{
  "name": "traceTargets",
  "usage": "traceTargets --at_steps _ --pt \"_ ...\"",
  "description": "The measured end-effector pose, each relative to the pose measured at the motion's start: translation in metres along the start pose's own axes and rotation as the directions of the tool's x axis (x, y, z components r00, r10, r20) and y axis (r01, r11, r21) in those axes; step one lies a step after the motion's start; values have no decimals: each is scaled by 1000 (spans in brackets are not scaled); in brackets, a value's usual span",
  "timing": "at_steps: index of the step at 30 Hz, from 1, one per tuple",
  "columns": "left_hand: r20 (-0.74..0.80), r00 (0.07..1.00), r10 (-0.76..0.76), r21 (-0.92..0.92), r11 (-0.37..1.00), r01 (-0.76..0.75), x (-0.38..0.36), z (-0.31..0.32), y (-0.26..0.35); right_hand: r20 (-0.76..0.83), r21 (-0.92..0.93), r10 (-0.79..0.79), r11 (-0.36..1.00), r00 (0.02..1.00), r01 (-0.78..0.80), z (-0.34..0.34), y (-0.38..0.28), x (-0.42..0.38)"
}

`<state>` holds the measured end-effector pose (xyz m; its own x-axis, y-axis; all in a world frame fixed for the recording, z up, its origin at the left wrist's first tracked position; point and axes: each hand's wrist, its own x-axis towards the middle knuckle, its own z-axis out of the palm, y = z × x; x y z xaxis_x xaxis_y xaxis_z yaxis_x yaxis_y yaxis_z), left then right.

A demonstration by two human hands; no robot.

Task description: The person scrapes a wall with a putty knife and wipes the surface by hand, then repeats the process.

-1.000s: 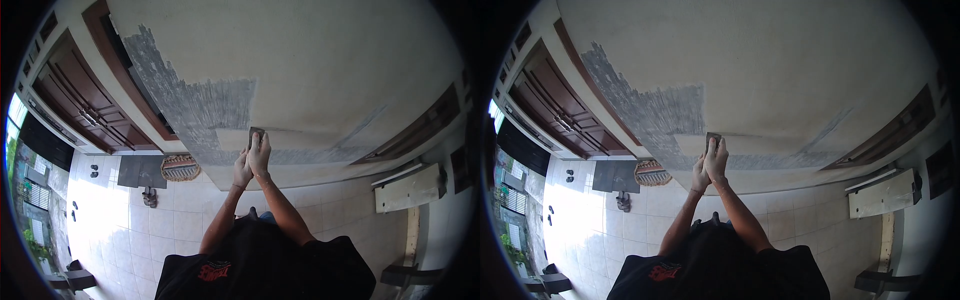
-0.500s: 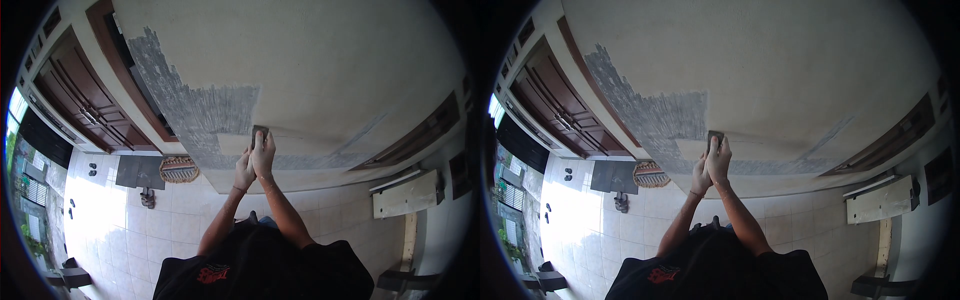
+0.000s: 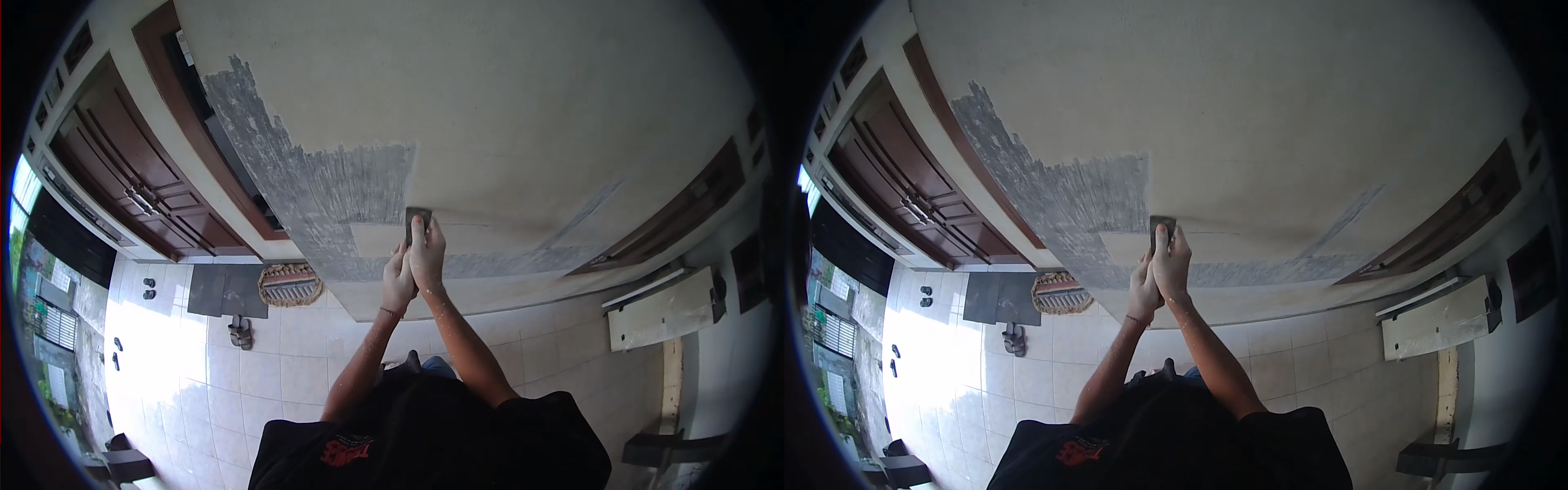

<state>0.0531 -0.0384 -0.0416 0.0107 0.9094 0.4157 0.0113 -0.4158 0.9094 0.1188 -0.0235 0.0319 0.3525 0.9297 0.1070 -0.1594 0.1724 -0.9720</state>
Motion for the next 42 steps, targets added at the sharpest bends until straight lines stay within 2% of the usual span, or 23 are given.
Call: traceTargets --at_steps 1,2,4,5,7,10,11,14,15,18,19,22,25,28,31,34,37,40,42 --pt "-12 981 -194 -95 977 192 -13 1 -9 2 -206 -198 959 980 195 -12 51 9" --pt "-24 925 -380 -196 909 368 -26 3 -17 94 -177 -99 978 991 115 -20 60 1" --pt "78 754 -652 -301 706 641 -37 -6 -12 287 -143 95 988 953 -55 -37 70 -11" --pt "90 751 -655 -314 697 645 -35 -7 -8 343 -318 128 948 931 -13 -47 70 -6" --pt "110 733 -671 -342 667 662 -37 -9 -1 426 -627 237 773 873 96 -76 67 -4" --pt "121 735 -667 -356 662 660 -38 -8 -1 427 -661 252 742 869 110 -90 35 4" --pt "120 732 -670 -368 655 660 -37 -7 1 345 -654 335 756 877 -32 -81 5 1" --pt "128 718 -685 -403 625 668 -38 0 8 251 -640 -37 743 967 195 -76 36 6" --pt "130 713 -689 -415 615 670 -38 3 10 178 -606 -58 780 982 156 -67 41 2" --pt "111 722 -683 -442 616 652 -38 8 10 48 -633 -100 766 994 108 -44 49 -1" --pt "99 727 -679 -447 622 642 -38 9 8 -15 -692 -73 721 997 42 -40 49 -2" --pt "35 784 -619 -350 728 590 -40 9 5 -102 -685 -114 729 988 13 -27 43 -5" --pt "-18 802 -597 -207 787 581 -41 7 -5 -106 -642 -163 765 981 58 -26 57 -5" --pt "-88 925 -369 -29 930 367 -36 5 -16 -64 -591 -136 804 989 73 -28 61 -6" --pt "-64 904 -423 -122 902 414 -29 5 -12 23 -384 -138 913 990 136 -27 58 -5" --pt "15 820 -573 -195 802 564 -24 1 8 114 -362 -137 917 984 170 -30 61 0" --pt "42 808 -587 -243 779 578 -24 -1 8 199 -363 -85 919 976 154 -40 63 0" --pt "37 801 -597 -257 769 585 -22 -4 13 301 -220 42 975 953 26 -62 56 -6" --pt "50 793 -607 -251 761 598 -23 -6 10 299 -187 -39 977 953 99 -75 45 -12"
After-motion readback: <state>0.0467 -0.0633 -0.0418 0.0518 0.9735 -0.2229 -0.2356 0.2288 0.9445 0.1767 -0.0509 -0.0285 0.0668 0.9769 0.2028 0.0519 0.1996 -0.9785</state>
